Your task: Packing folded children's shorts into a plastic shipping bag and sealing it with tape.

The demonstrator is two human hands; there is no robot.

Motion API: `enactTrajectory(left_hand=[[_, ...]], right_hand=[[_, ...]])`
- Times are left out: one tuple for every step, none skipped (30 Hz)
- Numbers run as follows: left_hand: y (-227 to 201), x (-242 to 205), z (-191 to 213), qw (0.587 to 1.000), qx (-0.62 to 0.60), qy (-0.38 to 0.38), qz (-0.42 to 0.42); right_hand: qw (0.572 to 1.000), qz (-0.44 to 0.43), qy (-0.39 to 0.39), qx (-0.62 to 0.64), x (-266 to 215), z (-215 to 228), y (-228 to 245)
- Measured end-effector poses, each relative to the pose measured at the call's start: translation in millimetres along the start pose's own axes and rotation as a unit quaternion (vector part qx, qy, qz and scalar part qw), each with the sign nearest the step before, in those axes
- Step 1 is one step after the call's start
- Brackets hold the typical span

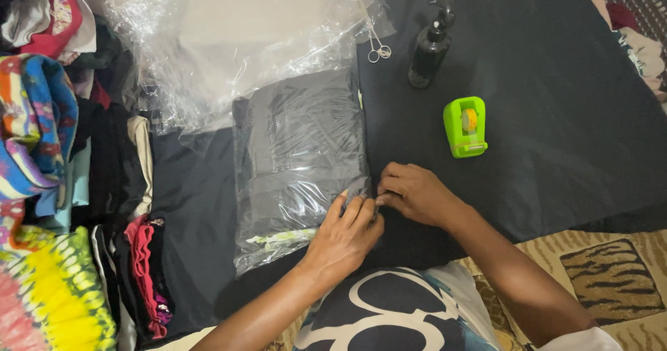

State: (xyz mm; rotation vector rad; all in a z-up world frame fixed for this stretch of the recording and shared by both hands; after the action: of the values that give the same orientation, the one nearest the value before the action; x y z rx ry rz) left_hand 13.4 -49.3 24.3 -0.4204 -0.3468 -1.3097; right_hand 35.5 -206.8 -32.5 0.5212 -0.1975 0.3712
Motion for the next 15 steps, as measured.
enactTrajectory(left_hand=[[-3,5,14,1.0,0.0,0.0,0.0],[-1,10,20,0.995,-0.069,0.057,0.044],[0,13,27,0.98,-0.138,0.114,0.087],[3,18,35,0.98,-0.138,0.114,0.087],[7,23,49,0.978,-0.169,0.067,0.1],[12,27,62,0.973,-0.199,0.02,0.113],[24,21,63,0.973,-0.199,0.02,0.114],[40,12,73,0.98,-0.131,-0.043,0.144],[54,3,82,0.977,-0.062,-0.105,0.174],[70,-7,87,0.977,-0.061,-0.106,0.176],[93,-20,95,0.961,-0.054,-0.134,0.237],[116,-35,103,0.94,-0.047,-0.162,0.297],[127,-47,104,0.939,-0.046,-0.164,0.298],[153,-71,98,0.879,-0.115,-0.163,0.433],[173,-98,89,0.795,-0.183,-0.159,0.556]], right_hand=[[1.0,0.0,0.0,0.0,1,1,2],[1.0,0.009,-0.022,0.004,2,5,6],[0.999,0.017,-0.045,0.009,3,9,9],[0.999,0.018,-0.045,0.009,3,7,7],[0.999,0.012,-0.04,0.009,3,5,5],[0.999,0.005,-0.034,0.009,3,3,2],[0.999,0.006,-0.033,0.01,4,2,1],[1.0,-0.008,-0.028,-0.002,4,1,-3],[0.999,-0.021,-0.022,-0.014,5,1,-6],[1.0,-0.019,-0.021,-0.014,6,0,-8],[1.0,-0.016,-0.012,-0.023,7,-2,-10],[0.999,-0.012,-0.003,-0.033,9,-3,-11],[0.999,-0.01,-0.003,-0.033,11,-5,-13],[0.999,0.003,-0.009,-0.04,13,-6,-13],[0.999,0.015,-0.016,-0.047,15,-6,-14]])
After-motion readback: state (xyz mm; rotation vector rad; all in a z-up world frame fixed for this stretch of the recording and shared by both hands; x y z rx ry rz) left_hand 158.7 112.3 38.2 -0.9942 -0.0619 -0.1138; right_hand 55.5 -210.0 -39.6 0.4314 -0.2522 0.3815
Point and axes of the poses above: each hand's wrist, its own x-axis towards the middle knuckle, its own z-axis out of the back of the hand, y = z × x, the point moved 6 cm from there along x, towards the middle knuckle, and after that the axes turned 10 degrees about -x, right-handed, at the moved point
